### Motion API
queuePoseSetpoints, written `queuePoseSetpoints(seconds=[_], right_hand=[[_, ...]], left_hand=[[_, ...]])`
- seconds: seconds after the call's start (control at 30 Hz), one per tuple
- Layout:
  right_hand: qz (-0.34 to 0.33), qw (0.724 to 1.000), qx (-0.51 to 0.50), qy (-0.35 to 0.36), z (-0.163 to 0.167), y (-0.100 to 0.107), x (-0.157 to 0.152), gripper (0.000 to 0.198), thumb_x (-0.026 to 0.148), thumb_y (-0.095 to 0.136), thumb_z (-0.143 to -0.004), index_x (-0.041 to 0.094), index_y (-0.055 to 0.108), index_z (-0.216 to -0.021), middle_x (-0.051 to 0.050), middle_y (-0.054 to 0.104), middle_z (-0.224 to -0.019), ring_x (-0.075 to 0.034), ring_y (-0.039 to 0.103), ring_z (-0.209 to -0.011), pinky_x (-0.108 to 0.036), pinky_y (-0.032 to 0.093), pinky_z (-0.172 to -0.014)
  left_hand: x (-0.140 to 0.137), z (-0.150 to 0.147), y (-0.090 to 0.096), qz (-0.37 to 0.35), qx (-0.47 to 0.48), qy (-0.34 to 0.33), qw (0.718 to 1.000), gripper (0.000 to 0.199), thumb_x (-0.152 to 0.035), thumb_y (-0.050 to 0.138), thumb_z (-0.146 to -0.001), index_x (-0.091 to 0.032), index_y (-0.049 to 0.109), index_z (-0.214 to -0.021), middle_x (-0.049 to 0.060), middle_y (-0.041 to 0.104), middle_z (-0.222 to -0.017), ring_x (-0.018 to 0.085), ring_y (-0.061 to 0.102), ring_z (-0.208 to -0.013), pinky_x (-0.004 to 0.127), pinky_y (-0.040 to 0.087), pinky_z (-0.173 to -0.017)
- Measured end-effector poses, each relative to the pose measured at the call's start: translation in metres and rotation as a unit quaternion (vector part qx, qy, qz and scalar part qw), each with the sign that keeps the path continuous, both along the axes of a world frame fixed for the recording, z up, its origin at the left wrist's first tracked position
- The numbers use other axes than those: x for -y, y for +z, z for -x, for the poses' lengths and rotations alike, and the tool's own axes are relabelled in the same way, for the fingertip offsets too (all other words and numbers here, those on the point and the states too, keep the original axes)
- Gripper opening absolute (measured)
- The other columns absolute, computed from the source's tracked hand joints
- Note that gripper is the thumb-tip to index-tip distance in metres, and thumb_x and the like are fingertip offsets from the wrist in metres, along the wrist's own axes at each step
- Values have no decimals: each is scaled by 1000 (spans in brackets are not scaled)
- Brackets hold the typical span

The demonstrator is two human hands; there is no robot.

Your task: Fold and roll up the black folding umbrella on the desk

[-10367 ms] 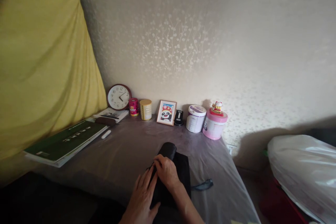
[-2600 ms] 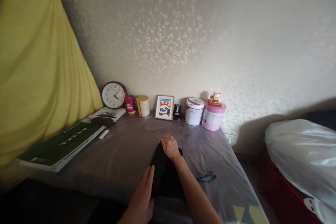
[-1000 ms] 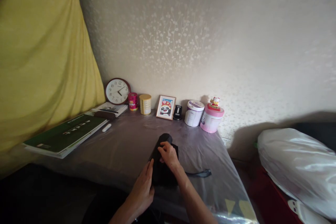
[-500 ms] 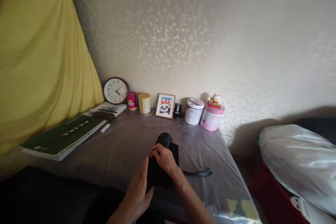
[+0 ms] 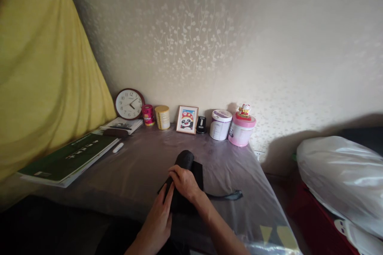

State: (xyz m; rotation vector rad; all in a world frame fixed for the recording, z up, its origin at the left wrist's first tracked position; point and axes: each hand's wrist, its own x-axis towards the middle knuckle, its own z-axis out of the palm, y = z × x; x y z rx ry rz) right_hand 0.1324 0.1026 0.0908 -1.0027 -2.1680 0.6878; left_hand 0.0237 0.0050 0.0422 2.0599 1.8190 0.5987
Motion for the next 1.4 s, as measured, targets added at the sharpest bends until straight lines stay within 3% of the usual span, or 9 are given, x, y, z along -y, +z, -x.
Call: queuePoseSetpoints(seconds=[0.2, 0.37, 0.67, 0.87, 1.03, 1.2, 1.4], right_hand=[[-124, 991, 2, 58, -13, -10, 11, 25, 26, 41, -92, 22, 63, -104, -3, 67, -107, -16, 54, -108, -33, 39, -97], [-130, 988, 63, 50, -9, -21, -10, 27, 26, 40, -93, 24, 62, -107, -3, 66, -112, -18, 47, -119, -44, 25, -106], [-144, 982, 120, 36, -1, -32, -71, 29, 20, 39, -92, 26, 68, -90, 0, 69, -102, -18, 48, -117, -45, 18, -106], [-64, 994, 83, -42, 1, -33, -97, 26, 23, 41, -90, 24, 67, -92, -1, 68, -106, -16, 50, -115, -34, 28, -103], [-13, 985, 47, -168, -19, -34, -104, 27, 26, 40, -89, 22, 63, -103, -8, 65, -110, -19, 55, -108, -35, 34, -99], [59, 961, 13, -271, -72, -36, -91, 27, 25, 40, -84, 18, 63, -98, -9, 68, -97, -21, 62, -94, -34, 43, -86], [159, 950, -29, -268, -97, -36, -56, 32, 31, 37, -83, 19, 66, -87, -6, 70, -80, -17, 66, -71, -25, 50, -59]], left_hand=[[-4, 8, -17, -27, 84, 13, 996, 68, -6, 32, -74, -12, 14, -139, 14, 25, -144, 21, 27, -134, 38, 27, -109], [-2, 6, -15, -24, 103, 15, 994, 73, -7, 32, -73, -15, 8, -141, 12, 21, -147, 20, 24, -135, 41, 26, -110], [-1, 7, 1, 40, 103, 12, 994, 74, -8, 33, -71, -11, 8, -141, 14, 20, -148, 21, 21, -136, 42, 23, -111], [0, 6, 4, 42, 93, 8, 995, 73, -6, 31, -71, -8, 8, -141, 16, 19, -148, 21, 19, -137, 41, 23, -111], [-1, 5, 3, 29, 88, 8, 996, 72, -4, 31, -71, -6, 9, -140, 18, 21, -147, 22, 20, -136, 42, 24, -110], [0, 4, 0, 7, 108, 16, 994, 74, -6, 34, -71, -11, 8, -141, 16, 24, -146, 22, 24, -135, 43, 26, -110], [0, 4, 2, -5, 100, 14, 995, 72, -5, 32, -72, -11, 8, -140, 17, 25, -145, 24, 27, -134, 43, 30, -108]])
